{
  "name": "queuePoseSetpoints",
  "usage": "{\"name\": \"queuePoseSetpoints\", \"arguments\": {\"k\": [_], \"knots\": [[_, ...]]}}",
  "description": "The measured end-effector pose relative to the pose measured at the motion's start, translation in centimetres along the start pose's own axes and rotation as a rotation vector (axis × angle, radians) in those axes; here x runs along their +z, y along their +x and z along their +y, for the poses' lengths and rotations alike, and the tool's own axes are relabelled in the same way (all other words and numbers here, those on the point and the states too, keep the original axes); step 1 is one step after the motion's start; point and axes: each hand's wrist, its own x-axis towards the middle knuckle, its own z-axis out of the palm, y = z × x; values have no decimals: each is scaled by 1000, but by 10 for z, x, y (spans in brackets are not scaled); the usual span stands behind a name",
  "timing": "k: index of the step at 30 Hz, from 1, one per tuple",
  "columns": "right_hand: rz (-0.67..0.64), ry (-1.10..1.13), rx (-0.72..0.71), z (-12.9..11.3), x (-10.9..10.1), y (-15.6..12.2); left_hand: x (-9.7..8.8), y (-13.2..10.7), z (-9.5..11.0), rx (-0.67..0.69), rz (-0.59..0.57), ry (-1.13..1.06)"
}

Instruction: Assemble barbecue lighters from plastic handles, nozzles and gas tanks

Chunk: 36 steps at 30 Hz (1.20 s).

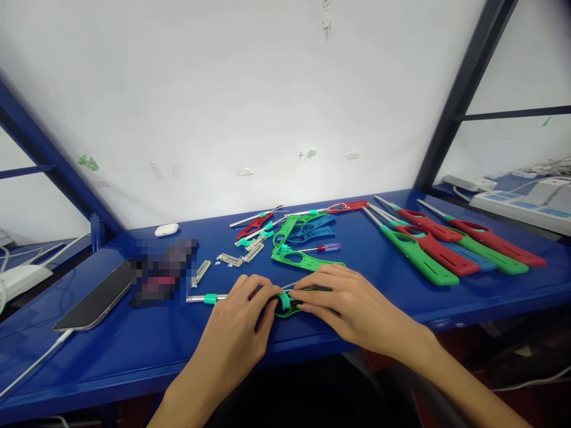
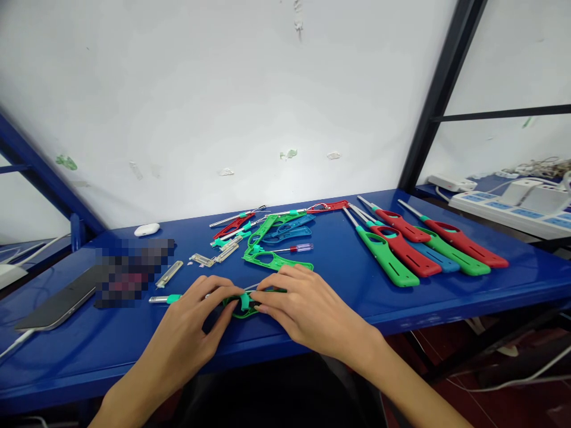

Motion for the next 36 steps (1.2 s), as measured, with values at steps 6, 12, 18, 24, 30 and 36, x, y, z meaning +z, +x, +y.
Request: {"name": "queuePoseSetpoints", "arguments": {"k": [6, 12, 18, 24, 30, 36], "knots": [[8, 1, 3, 1, 2, 1, 0, 0, 0, -5, -5, -6], [16, -5, -15, 1, 2, 0, 0, -1, -1, -5, -2, -16], [-1, -6, -17, 0, 2, 0, -1, 0, -1, 14, -2, -25], [-2, -2, -16, 1, 1, 0, 1, -1, -2, 37, 24, -13], [-10, 14, -5, 0, -1, 1, 0, -1, -2, 46, -2, -27], [11, 27, 33, -3, -1, 1, -1, -2, 0, 55, -13, -58]]}}
